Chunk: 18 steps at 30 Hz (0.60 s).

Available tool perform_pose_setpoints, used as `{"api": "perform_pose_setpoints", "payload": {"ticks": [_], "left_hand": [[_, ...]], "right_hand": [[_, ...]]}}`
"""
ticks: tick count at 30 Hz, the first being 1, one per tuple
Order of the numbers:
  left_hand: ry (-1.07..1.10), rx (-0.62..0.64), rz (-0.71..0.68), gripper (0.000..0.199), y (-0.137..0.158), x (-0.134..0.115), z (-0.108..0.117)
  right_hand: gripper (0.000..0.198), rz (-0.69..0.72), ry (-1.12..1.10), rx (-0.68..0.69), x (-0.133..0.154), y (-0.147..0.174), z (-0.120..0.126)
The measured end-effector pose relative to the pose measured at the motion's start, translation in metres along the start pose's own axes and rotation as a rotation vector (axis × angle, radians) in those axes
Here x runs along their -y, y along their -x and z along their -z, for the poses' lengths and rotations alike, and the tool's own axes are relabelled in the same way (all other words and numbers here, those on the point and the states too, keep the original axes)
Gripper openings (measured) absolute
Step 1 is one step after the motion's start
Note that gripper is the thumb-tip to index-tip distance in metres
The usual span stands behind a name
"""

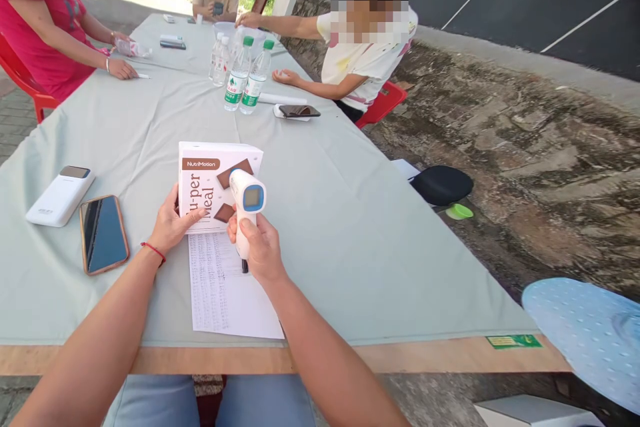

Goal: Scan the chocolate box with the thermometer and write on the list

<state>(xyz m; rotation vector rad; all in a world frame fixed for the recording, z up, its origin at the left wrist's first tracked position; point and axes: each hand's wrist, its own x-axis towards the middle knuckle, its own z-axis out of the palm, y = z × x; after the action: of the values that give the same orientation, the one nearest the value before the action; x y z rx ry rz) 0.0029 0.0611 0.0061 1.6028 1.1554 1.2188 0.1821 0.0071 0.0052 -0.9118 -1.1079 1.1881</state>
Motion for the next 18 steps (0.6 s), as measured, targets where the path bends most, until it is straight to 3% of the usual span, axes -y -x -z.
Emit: {"api": "perform_pose_setpoints", "payload": {"ticks": [7,11,16,18], "left_hand": [[-0.17,-0.076,-0.039,0.066,0.0,0.003,0.002],[-0.161,-0.275,-0.033,0.073,-0.003,0.01,0.01],[-0.252,-0.606,-0.088,0.065,-0.01,0.015,0.032],[-0.341,-0.638,-0.08,0.06,-0.012,0.019,0.041]], "right_hand": [[0.027,0.035,-0.09,0.056,0.005,0.002,0.003],[0.022,0.073,-0.046,-0.031,0.015,0.001,0.017],[0.025,0.113,0.057,-0.198,0.03,-0.008,0.042],[0.026,0.133,0.067,-0.242,0.034,-0.011,0.05]]}}
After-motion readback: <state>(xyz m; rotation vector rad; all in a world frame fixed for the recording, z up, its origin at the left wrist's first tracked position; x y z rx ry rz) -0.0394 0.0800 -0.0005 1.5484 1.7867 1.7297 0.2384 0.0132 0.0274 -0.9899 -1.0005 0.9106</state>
